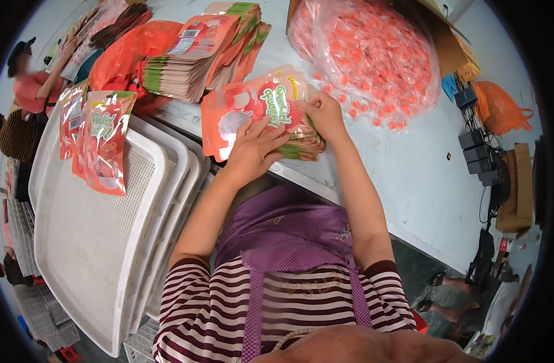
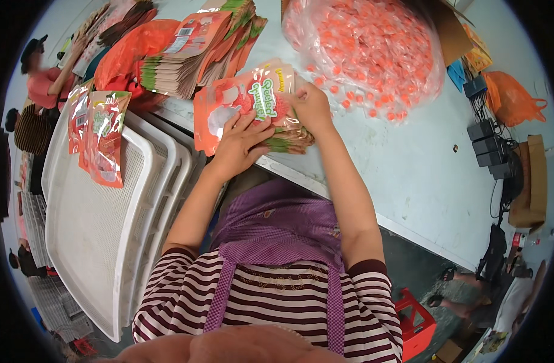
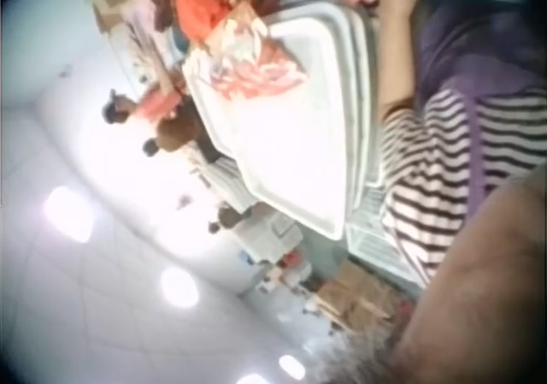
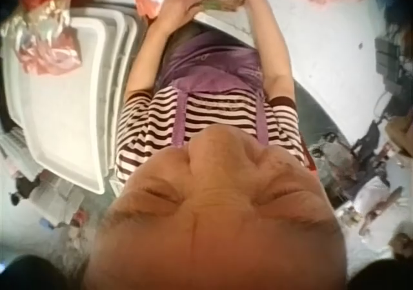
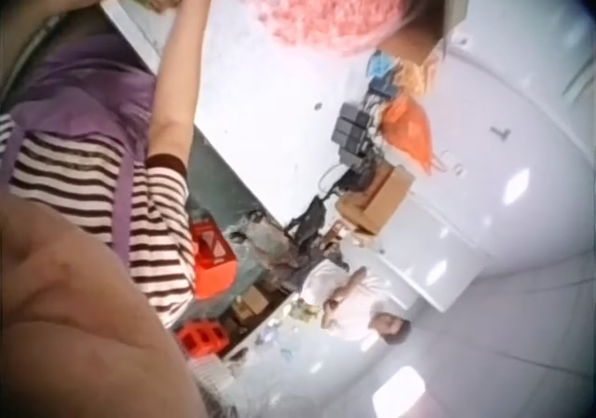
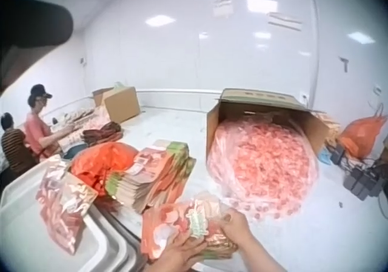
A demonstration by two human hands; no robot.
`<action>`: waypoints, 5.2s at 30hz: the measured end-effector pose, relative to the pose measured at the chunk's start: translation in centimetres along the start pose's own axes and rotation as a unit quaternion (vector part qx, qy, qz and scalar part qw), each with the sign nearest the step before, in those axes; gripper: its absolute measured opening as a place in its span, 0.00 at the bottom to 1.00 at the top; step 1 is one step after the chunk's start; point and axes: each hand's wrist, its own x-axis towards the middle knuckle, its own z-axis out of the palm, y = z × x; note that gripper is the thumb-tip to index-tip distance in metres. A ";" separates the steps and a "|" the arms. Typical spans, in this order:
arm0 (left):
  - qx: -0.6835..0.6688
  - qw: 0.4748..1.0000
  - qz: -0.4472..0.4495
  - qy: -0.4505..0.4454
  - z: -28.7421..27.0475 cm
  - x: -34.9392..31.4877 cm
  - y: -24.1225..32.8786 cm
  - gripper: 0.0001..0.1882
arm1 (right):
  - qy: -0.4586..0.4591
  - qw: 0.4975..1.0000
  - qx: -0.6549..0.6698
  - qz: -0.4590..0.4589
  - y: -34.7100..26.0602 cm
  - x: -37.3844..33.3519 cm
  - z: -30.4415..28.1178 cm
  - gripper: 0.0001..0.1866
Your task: Packing individual pink candies into plastic retail bags and stacking them.
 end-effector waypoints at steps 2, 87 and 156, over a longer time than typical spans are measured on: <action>-0.046 0.998 -0.029 0.015 0.1 0.0 0.0 0.24 | 0.021 0.999 -0.032 -0.018 0.7 -0.2 -0.3 0.15; -0.218 0.975 -0.007 0.051 4.1 3.6 3.9 0.09 | 0.148 0.963 -0.187 -0.128 6.3 -0.9 -12.0 0.24; -0.200 0.977 -0.053 0.044 4.5 3.0 3.5 0.07 | 0.228 0.961 -0.152 -0.032 9.5 -15.8 -18.5 0.18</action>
